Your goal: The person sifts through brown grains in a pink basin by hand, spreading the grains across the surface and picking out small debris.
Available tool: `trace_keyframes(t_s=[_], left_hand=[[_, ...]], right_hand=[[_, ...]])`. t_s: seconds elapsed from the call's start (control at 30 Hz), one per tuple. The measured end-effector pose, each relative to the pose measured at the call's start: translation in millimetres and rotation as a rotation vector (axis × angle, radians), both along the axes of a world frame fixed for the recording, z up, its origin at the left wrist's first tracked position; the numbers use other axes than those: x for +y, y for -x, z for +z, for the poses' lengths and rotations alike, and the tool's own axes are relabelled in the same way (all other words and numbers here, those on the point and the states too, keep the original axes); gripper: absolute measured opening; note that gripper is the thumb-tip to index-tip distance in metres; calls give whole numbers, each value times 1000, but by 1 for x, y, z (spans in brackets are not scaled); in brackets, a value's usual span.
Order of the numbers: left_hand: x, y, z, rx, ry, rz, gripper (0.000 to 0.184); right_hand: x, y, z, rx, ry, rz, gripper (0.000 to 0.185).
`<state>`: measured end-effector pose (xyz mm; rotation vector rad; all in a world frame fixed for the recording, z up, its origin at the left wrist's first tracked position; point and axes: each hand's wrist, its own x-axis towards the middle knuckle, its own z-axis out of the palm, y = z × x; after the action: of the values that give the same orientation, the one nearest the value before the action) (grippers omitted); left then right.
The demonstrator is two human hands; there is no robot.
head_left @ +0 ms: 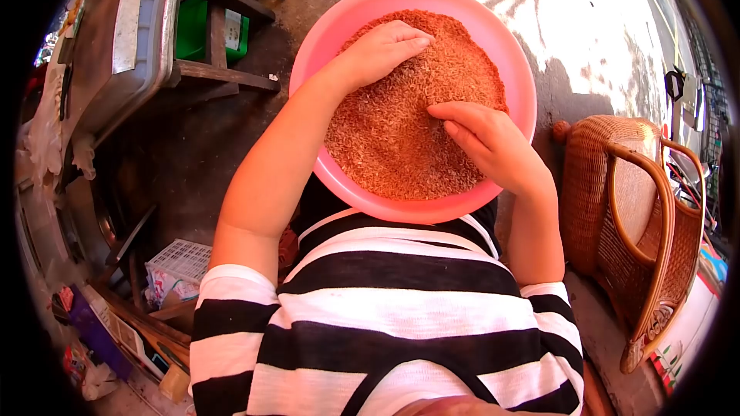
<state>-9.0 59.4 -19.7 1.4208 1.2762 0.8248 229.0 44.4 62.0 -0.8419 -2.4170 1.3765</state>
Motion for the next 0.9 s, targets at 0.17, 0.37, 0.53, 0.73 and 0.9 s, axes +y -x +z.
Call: trace_keyframes(t_s=[0.17,0.37,0.53,0.73,0.9], left_hand=[[-7,0,22,-112,170,46,34],[-8,5,23,-246,242,87,33],[-6,6,29,-281,318,116,33],[-7,6,27,-271,279,96,35],[-7,6,26,-303,271,62,36]], right_hand=[[-17,-23,25,-64,218,322,31],[-51,-11,-6,-67,401,492,53],[-54,11,-16,-87,341,406,61],[-45,25,-18,-102,329,296,59],[-17,26,-13,-12,360,172,57]])
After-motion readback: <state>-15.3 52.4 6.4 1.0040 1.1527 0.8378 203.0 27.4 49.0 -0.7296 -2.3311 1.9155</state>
